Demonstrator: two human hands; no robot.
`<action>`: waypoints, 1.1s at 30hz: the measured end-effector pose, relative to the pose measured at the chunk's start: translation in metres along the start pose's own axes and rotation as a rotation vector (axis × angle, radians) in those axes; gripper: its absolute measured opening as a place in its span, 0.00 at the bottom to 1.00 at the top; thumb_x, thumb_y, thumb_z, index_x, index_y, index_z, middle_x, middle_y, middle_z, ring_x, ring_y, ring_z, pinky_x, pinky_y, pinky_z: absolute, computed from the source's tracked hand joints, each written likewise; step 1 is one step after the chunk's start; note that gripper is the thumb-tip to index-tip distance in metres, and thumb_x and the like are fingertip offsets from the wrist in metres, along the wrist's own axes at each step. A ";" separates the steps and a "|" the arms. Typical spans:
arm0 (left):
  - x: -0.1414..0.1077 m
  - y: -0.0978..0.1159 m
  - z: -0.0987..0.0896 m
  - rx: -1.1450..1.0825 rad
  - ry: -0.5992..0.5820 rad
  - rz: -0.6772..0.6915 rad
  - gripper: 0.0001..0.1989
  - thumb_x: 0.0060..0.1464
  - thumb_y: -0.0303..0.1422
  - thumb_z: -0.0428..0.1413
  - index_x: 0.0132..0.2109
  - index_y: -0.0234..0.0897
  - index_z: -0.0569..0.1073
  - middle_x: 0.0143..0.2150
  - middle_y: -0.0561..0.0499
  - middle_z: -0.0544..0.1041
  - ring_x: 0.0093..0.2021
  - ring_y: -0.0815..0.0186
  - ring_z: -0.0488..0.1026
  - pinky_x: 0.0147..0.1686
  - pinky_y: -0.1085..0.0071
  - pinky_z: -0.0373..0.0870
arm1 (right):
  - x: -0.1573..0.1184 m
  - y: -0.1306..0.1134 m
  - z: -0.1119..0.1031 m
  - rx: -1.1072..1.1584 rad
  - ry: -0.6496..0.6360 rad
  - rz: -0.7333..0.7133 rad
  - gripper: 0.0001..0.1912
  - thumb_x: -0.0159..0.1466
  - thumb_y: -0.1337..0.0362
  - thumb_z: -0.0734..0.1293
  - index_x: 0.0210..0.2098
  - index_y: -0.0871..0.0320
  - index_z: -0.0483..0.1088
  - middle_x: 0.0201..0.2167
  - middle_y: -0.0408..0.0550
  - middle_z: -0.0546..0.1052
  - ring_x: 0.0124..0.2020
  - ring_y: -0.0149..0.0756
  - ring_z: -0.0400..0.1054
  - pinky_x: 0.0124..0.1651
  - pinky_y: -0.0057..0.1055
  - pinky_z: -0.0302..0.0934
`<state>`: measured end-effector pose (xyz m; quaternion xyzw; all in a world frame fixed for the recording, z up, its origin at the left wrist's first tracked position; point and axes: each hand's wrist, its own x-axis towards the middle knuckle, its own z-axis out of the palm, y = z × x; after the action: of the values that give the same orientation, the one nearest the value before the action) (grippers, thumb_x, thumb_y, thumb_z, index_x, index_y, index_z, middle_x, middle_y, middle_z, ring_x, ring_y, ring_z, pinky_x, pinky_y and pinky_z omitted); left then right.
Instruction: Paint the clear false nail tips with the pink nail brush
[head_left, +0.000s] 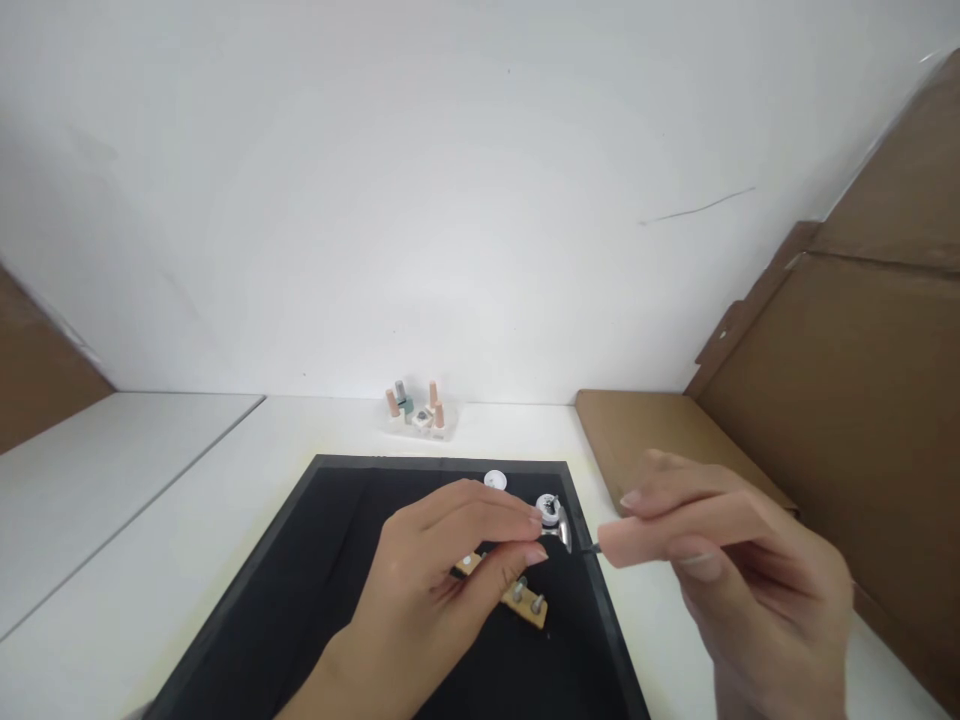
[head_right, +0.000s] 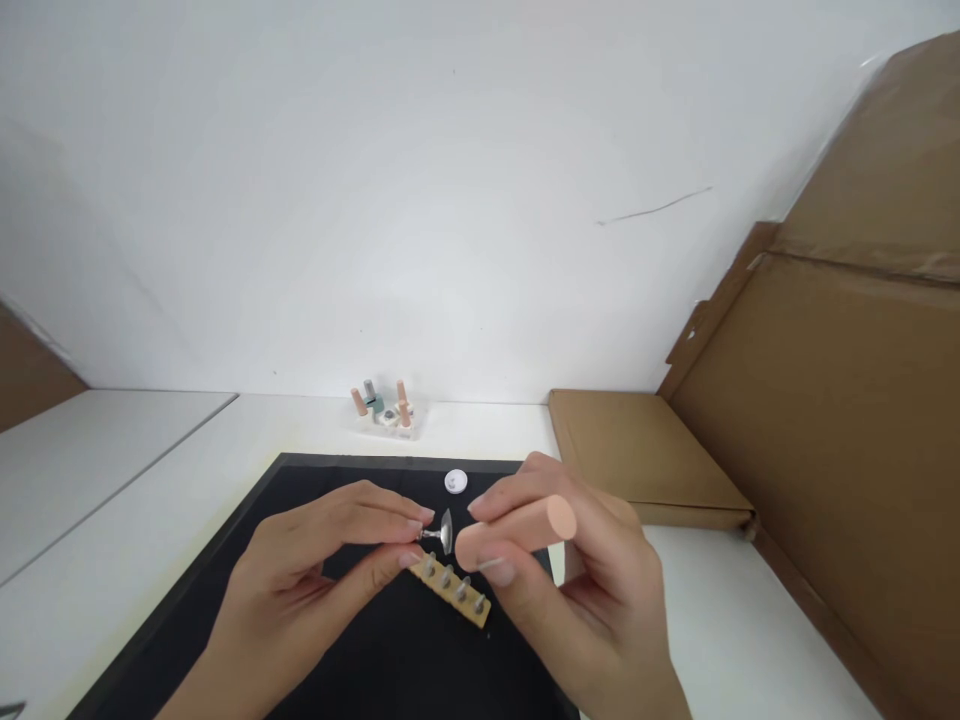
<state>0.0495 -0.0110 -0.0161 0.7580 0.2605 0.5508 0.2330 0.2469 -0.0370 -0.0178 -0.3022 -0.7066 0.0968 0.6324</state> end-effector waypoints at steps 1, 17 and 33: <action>0.000 0.000 0.000 -0.004 0.002 0.001 0.08 0.51 0.20 0.65 0.33 0.38 0.84 0.31 0.49 0.86 0.31 0.65 0.83 0.33 0.80 0.78 | 0.001 -0.001 0.000 0.007 -0.016 0.000 0.08 0.69 0.60 0.67 0.35 0.51 0.77 0.30 0.41 0.80 0.25 0.32 0.69 0.32 0.34 0.66; -0.006 -0.001 -0.003 -0.009 -0.078 0.127 0.06 0.52 0.15 0.62 0.34 0.27 0.81 0.32 0.42 0.84 0.31 0.68 0.82 0.32 0.83 0.77 | -0.003 0.004 0.000 0.022 0.009 0.010 0.08 0.70 0.64 0.65 0.39 0.51 0.77 0.37 0.42 0.81 0.36 0.34 0.74 0.38 0.31 0.67; -0.005 -0.006 0.000 0.002 -0.094 0.120 0.06 0.52 0.16 0.62 0.33 0.28 0.81 0.32 0.43 0.84 0.31 0.69 0.82 0.34 0.84 0.77 | 0.000 0.006 0.000 0.154 0.002 0.000 0.10 0.71 0.61 0.65 0.35 0.54 0.76 0.33 0.42 0.81 0.28 0.32 0.70 0.34 0.34 0.64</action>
<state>0.0473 -0.0099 -0.0231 0.7975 0.2039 0.5272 0.2106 0.2486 -0.0325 -0.0213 -0.2527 -0.6964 0.1507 0.6545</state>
